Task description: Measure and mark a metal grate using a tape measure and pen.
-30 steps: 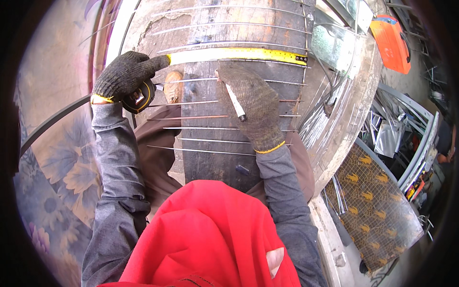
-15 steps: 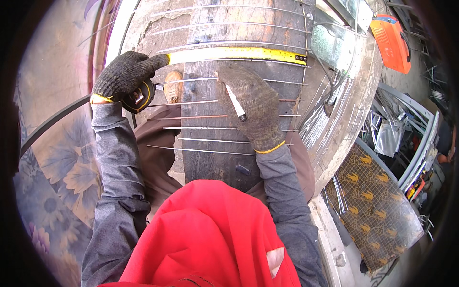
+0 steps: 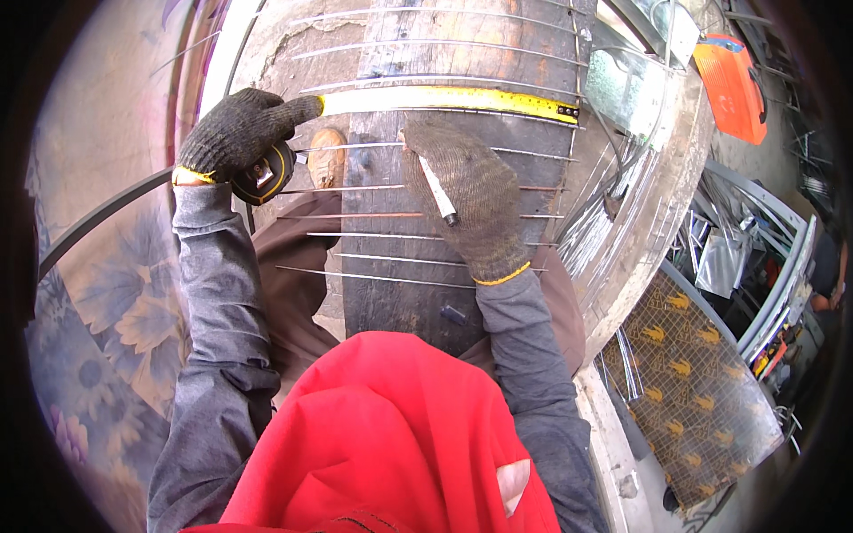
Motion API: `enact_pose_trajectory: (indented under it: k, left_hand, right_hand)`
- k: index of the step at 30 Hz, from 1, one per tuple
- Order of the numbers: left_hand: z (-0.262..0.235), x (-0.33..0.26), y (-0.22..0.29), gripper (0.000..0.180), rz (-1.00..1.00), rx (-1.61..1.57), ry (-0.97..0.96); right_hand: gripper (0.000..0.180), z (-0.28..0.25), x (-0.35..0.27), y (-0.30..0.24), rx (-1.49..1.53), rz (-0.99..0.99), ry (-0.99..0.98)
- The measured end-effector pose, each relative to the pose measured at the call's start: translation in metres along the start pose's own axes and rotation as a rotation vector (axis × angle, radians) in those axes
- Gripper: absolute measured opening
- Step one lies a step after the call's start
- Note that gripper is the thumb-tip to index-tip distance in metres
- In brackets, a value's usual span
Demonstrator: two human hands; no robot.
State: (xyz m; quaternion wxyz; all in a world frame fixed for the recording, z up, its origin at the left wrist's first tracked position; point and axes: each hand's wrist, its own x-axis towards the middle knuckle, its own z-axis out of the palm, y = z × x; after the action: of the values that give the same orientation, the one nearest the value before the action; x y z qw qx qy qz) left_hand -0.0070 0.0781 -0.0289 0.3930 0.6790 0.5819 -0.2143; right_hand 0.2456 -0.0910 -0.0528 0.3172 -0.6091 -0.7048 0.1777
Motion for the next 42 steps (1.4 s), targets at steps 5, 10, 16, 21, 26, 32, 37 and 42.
enact_pose_trajectory:
  k: [5,10,16,21,26,32,37,42]
  left_hand:
    - [-0.002,-0.006,0.010,0.073,-0.093,0.014,-0.006]
    - [-0.002,-0.003,0.008,0.073,-0.067,0.041,-0.031]
    - [-0.003,-0.002,0.003,0.071,-0.015,0.068,-0.028]
    - [0.005,-0.001,-0.004,0.071,0.083,0.012,0.054]
    - [0.012,-0.006,-0.007,0.075,0.201,-0.019,0.225]
    - [-0.001,-0.003,0.007,0.077,-0.077,-0.028,-0.008]
    - [0.001,0.000,-0.001,0.074,-0.014,-0.004,0.005]
    - [0.006,-0.009,0.001,0.075,0.116,-0.066,0.133]
  right_hand:
    - [0.031,0.003,-0.002,0.001,0.023,0.044,-0.022]
    - [0.027,0.002,-0.001,0.002,0.002,-0.003,0.019]
    - [0.028,0.001,-0.001,0.001,0.003,-0.003,0.007]
    - [0.030,0.000,-0.001,0.002,0.007,0.009,-0.014]
    - [0.030,0.003,-0.003,0.004,0.015,-0.027,0.006]
    - [0.031,0.004,-0.002,0.004,0.035,0.007,0.005]
    - [0.031,0.002,0.001,0.002,0.022,-0.019,0.017]
    - [0.031,0.003,0.001,-0.001,0.019,-0.001,0.030]
